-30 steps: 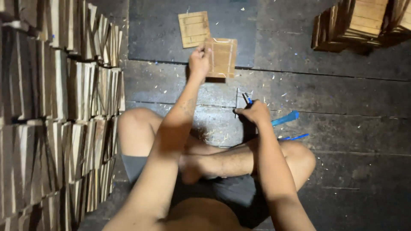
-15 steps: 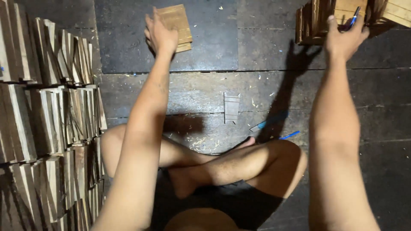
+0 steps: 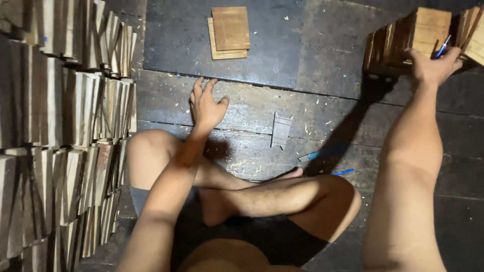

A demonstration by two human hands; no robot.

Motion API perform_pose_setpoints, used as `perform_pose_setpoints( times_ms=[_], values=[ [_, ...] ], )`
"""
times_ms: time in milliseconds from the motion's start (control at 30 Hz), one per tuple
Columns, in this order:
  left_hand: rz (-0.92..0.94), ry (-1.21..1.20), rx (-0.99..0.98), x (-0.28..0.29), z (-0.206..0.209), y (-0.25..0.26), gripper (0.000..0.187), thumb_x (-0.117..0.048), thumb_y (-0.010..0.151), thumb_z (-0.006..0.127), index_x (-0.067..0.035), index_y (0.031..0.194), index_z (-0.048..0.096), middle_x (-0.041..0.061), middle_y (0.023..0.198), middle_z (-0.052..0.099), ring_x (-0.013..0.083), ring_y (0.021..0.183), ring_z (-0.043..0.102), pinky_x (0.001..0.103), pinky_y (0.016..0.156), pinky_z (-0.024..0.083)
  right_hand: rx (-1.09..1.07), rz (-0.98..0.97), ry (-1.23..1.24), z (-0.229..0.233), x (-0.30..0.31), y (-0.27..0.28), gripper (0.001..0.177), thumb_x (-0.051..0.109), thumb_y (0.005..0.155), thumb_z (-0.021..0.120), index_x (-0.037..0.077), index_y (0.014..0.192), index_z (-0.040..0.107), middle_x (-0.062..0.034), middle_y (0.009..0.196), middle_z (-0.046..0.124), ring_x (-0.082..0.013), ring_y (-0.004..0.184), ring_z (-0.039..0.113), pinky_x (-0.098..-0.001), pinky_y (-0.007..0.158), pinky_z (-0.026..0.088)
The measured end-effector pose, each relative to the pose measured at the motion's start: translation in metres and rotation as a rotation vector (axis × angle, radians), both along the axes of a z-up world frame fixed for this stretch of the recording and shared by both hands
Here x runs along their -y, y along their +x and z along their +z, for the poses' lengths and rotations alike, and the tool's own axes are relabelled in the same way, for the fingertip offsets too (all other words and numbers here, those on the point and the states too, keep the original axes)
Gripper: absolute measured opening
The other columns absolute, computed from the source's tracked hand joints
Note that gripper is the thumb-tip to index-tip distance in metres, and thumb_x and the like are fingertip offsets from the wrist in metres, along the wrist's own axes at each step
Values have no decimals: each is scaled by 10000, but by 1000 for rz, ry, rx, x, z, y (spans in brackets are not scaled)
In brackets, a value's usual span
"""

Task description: The person sits on the floor and uses a pen to draw lines on small rectangular wooden pieces. They handle the pieces one at a time, marking them and stacking them into a pile. The person also sharpens the pen during the process.

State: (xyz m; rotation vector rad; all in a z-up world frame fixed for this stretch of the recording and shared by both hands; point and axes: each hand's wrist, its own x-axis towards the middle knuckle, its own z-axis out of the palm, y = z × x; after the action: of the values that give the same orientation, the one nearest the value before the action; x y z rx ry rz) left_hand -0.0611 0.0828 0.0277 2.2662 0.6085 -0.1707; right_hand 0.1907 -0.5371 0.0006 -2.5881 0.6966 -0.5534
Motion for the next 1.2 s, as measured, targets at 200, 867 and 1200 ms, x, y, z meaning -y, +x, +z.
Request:
perform_pose_setpoints(
  times_ms=[200,867,1200],
  values=[
    [21,46,178,-12,-2,-21,562,-338,828,727,-221,1367,616,65,1529,407,373,1369,433,512,1143,312,459,116,-37,24,-48,-44,962,343,690,1220,94,1295,515,-193,1196,482,-382,1047,715,-492,868,653],
    [-499,112,96,27,-80,-20,679,-307,835,658,-205,1491,515,88,1520,400,374,1388,438,539,1126,377,-607,261,180,-29,-448,-282,931,684,644,858,137,1290,469,-146,1274,462,-432,1240,564,-672,916,525],
    [-786,301,51,37,-87,-3,754,-505,882,763,-237,1534,498,60,1667,231,252,1529,276,555,1214,176,-722,108,194,-23,-362,-299,780,423,769,898,113,1387,538,-194,1324,439,-473,1284,561,-644,989,509]
  ],
)
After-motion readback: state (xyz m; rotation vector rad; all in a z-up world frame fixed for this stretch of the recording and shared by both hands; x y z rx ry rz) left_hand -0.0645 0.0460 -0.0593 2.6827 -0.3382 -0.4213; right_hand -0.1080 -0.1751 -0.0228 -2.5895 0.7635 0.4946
